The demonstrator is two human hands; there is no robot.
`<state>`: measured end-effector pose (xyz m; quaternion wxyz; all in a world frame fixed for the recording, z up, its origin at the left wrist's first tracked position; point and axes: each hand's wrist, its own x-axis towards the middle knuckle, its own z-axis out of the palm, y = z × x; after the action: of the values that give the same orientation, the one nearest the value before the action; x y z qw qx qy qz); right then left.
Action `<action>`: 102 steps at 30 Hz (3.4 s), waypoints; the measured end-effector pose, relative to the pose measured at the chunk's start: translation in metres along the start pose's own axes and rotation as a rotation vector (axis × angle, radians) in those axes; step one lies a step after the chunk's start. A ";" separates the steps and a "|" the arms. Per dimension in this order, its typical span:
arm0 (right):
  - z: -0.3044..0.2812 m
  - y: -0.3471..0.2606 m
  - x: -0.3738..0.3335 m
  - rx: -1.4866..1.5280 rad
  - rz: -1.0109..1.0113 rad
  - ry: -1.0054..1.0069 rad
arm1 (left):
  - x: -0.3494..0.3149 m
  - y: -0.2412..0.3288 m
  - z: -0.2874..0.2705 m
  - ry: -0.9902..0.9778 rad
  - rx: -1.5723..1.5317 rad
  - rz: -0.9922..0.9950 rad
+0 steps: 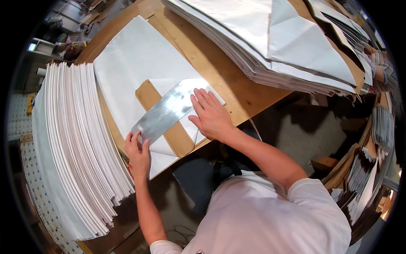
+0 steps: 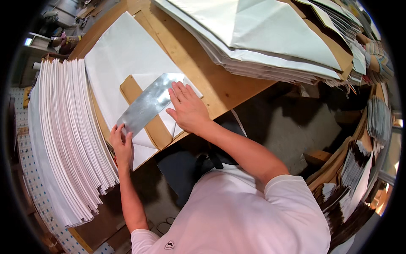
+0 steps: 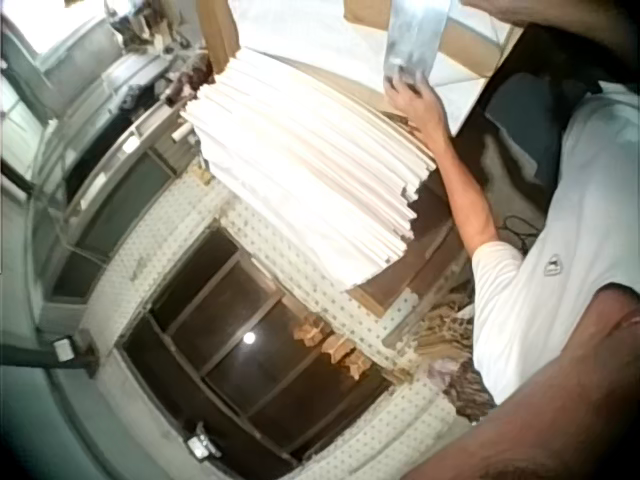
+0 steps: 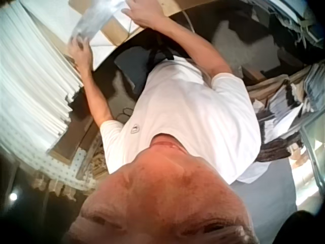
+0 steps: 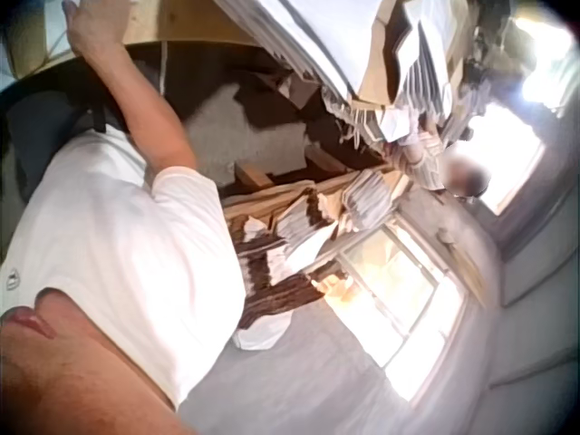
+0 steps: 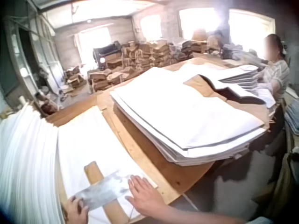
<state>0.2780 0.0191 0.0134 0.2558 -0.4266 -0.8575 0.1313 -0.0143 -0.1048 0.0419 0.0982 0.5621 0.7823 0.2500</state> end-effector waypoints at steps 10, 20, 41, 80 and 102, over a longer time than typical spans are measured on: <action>0.000 0.004 -0.002 -0.033 -0.021 0.028 | 0.000 -0.009 0.005 -0.008 -0.034 0.024; -0.009 0.008 0.025 -0.216 -0.126 -0.171 | 0.012 -0.037 -0.003 -0.017 -0.116 0.093; -0.006 0.024 0.039 -0.075 -0.305 -0.259 | 0.018 -0.042 -0.028 -0.135 -0.499 -0.077; -0.001 0.026 0.031 0.055 -0.298 -0.187 | 0.013 -0.056 -0.014 -0.065 -0.223 0.069; -0.050 0.015 0.076 -0.272 -0.472 -0.664 | 0.015 -0.026 -0.042 -0.276 0.204 0.533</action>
<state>0.2768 0.0890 0.0732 -0.0696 -0.1832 -0.9769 0.0854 -0.0595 -0.1092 0.0670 0.0774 0.7828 0.6078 0.1085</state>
